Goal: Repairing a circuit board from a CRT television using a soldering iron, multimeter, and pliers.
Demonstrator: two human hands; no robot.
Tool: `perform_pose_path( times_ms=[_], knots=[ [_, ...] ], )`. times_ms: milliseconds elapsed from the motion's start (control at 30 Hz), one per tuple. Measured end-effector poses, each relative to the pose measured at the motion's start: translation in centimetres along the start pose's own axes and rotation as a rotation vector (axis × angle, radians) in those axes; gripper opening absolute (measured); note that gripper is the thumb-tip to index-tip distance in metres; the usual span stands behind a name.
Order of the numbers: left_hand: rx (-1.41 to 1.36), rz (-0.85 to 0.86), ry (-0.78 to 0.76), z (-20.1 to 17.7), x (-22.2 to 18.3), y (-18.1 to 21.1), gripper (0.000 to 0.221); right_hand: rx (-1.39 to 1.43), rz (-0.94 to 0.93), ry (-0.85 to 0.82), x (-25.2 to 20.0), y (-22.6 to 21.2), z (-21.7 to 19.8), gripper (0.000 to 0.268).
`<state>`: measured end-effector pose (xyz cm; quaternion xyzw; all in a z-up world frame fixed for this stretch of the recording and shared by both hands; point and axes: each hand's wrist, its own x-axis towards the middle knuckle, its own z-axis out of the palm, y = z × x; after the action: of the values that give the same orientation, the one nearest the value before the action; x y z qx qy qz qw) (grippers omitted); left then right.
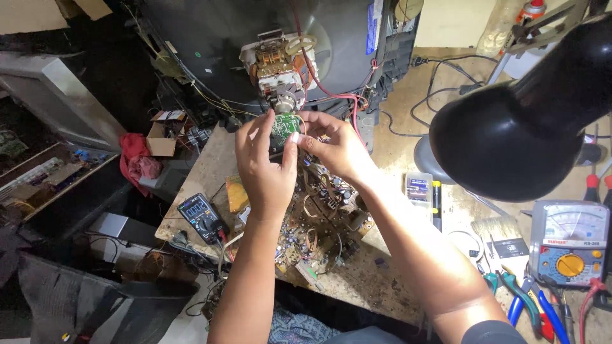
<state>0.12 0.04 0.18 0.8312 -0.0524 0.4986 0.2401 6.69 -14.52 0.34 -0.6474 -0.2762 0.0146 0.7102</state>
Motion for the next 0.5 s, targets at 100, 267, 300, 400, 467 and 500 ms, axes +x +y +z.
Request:
perform_pose_path(
  times_ms=[100,267,300,400,467,500],
  knots=[
    [0.009,0.011,-0.004,0.1,-0.01,-0.18,0.05,-0.027,-0.015,0.001,0.08,0.28,-0.1,0.047],
    [-0.004,0.023,0.001,0.3,0.11,-0.24,0.051,-0.055,-0.032,-0.007,0.39,0.71,-0.41,0.045],
    [-0.001,0.031,0.002,0.29,0.11,-0.29,0.051,-0.053,-0.036,-0.014,0.4,0.65,-0.42,0.045],
    [-0.013,0.036,0.007,0.18,0.4,0.22,0.052,-0.051,-0.027,-0.038,0.53,0.95,-0.71,0.045],
    [-0.006,0.043,0.014,0.4,0.43,0.12,0.052,-0.061,-0.03,-0.045,0.55,0.59,-0.75,0.045],
    [0.001,0.049,0.021,0.51,0.45,0.07,0.052,-0.07,-0.033,-0.051,0.55,0.4,-0.76,0.045]
  ],
)
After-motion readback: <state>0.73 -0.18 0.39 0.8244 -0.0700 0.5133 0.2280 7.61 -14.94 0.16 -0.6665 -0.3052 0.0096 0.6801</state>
